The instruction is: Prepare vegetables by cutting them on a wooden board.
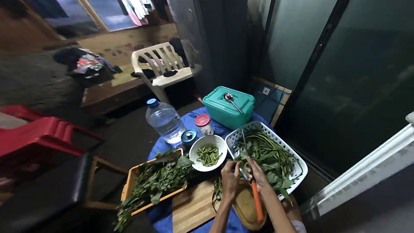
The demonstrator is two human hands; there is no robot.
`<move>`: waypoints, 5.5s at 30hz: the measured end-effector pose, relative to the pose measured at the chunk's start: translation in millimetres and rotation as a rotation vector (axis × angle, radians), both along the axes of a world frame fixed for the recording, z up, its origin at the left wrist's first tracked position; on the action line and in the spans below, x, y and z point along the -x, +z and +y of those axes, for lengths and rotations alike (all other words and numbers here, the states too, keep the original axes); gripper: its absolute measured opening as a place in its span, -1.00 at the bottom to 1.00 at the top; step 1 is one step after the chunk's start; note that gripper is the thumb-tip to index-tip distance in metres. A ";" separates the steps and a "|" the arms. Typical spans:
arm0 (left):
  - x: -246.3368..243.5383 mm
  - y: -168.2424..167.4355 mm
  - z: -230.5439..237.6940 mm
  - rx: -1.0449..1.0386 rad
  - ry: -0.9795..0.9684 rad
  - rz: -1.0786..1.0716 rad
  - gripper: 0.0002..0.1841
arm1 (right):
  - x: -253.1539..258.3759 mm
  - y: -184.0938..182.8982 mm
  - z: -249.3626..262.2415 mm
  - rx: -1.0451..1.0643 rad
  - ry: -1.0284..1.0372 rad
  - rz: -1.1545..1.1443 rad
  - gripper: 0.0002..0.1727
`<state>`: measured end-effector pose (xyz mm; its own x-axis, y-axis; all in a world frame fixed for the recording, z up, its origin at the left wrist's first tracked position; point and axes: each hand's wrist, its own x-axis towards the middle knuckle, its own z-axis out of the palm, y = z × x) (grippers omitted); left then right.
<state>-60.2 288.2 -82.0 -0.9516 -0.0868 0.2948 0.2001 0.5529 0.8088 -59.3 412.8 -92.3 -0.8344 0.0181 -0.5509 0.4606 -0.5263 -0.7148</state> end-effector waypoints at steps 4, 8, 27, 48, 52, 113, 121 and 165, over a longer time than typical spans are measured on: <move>-11.3 7.0 -45.2 0.039 0.060 0.123 -0.86 | 1.7 -8.6 15.3 0.028 -0.037 -0.100 -0.58; -26.0 16.0 -82.7 0.238 0.014 -0.147 -0.68 | -7.3 -12.4 23.2 0.014 -0.055 -0.115 -0.58; -82.4 25.1 -66.8 -0.960 -0.191 -0.437 -0.25 | -84.4 15.4 -23.6 0.307 0.544 0.275 -0.55; -14.9 25.2 -18.5 -0.747 -0.257 -0.618 -0.36 | -58.9 -5.9 17.5 0.219 0.286 0.270 -0.43; -7.3 24.0 -10.5 -0.703 -0.263 -0.625 -0.35 | -52.6 -1.4 22.3 -0.031 0.188 0.257 -0.56; 44.4 -49.4 133.7 0.867 -0.338 -0.838 -0.22 | -83.1 -13.8 112.2 -0.182 -0.303 -0.139 -0.50; 43.7 -72.8 117.7 0.886 -0.362 -0.856 -0.01 | -91.3 -22.2 97.7 -0.213 -0.161 -0.110 -0.49; -103.4 -32.2 -326.3 0.117 0.508 -0.349 -0.63 | -114.7 -17.3 -78.8 -0.486 0.344 0.027 -0.65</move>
<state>43.2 -38.1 -114.2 -0.8419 -0.5396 0.0087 -0.3762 0.5983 0.7075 55.4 334.1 -109.6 -0.8506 -0.0107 -0.5257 0.5249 0.0403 -0.8502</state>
